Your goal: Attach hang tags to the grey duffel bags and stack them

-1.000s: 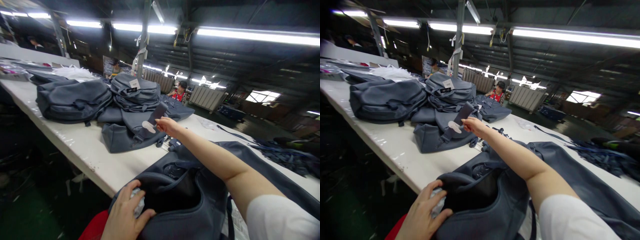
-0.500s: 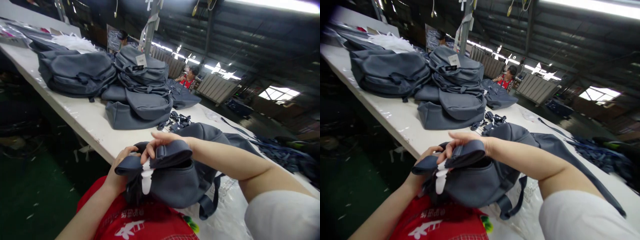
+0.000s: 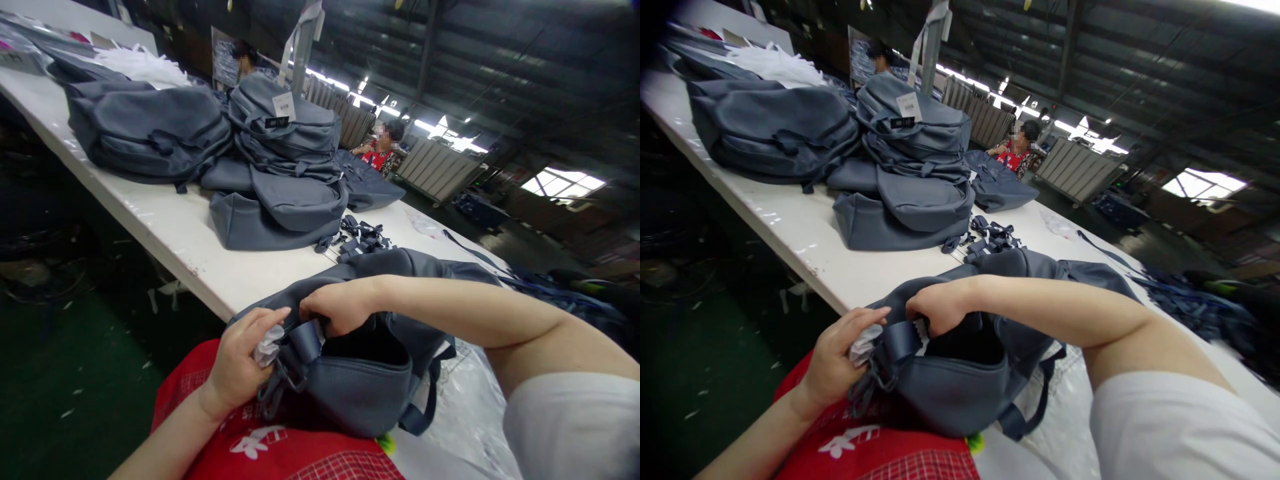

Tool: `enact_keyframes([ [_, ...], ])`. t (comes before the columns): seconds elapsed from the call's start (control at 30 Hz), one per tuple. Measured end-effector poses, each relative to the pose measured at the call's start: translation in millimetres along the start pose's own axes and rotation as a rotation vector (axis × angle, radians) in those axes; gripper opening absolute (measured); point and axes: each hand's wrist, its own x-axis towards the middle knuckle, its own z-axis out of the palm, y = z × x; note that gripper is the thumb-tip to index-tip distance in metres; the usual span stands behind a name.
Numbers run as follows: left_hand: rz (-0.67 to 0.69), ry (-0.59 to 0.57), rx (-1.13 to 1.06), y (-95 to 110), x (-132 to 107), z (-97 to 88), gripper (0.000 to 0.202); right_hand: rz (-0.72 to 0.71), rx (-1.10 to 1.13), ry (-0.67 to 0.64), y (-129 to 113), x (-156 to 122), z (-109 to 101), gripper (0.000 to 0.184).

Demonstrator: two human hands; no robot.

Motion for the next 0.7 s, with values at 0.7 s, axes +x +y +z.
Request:
enact_keyframes([
  [0.7,-0.218,-0.231,-0.251,11,9,0.9,0.028,-0.174,0.883,0.216,-1,-18,27,0.070],
])
